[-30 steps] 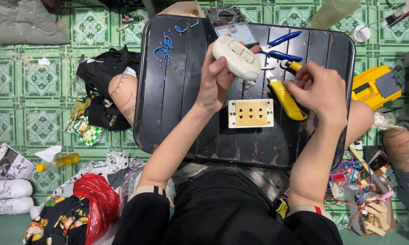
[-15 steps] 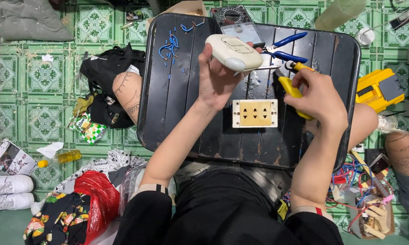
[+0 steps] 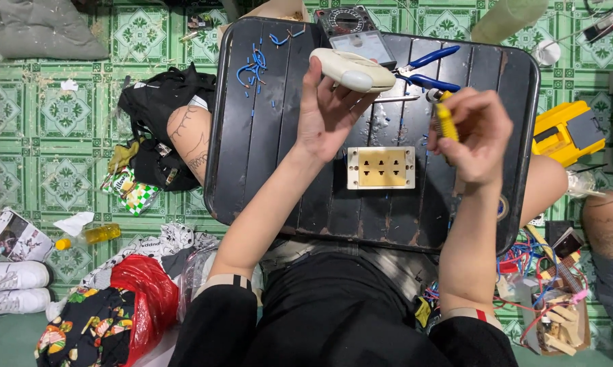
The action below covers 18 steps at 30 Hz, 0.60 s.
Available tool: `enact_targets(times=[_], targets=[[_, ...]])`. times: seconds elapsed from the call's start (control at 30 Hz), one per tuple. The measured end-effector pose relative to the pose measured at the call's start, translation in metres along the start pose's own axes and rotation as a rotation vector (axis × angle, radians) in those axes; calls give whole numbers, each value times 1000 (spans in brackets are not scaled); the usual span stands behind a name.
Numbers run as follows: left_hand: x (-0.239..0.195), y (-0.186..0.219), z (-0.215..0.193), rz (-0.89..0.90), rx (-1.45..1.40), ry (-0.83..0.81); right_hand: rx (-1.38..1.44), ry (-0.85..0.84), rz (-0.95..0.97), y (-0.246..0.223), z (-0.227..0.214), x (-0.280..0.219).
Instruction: The person sits on the floor and uses a screwdriver to tighten screws on a white electrical socket. They then use a utility knife to cut and strip wires connected to the socket and a white plastic housing. The person manipulates the wires and components on a black lap desk.
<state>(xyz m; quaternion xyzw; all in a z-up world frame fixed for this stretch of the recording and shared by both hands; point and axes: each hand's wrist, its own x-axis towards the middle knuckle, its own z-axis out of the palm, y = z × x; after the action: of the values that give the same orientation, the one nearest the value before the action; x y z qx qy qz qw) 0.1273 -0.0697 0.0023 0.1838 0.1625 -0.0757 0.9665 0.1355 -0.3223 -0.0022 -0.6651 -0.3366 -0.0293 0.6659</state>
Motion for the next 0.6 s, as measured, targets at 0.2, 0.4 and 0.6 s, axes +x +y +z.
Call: enact_targets(times=[0.2,0.4,0.6], targets=[[-6,1,4,-9,-57,-39,-105,-5,-8,-13,31,8],[-1,1,-11,-18,-179,-361,-99,139,26,-14,38,11],[2,3,-15,-133,-330,-397,-49,212,60,-21,41,17]])
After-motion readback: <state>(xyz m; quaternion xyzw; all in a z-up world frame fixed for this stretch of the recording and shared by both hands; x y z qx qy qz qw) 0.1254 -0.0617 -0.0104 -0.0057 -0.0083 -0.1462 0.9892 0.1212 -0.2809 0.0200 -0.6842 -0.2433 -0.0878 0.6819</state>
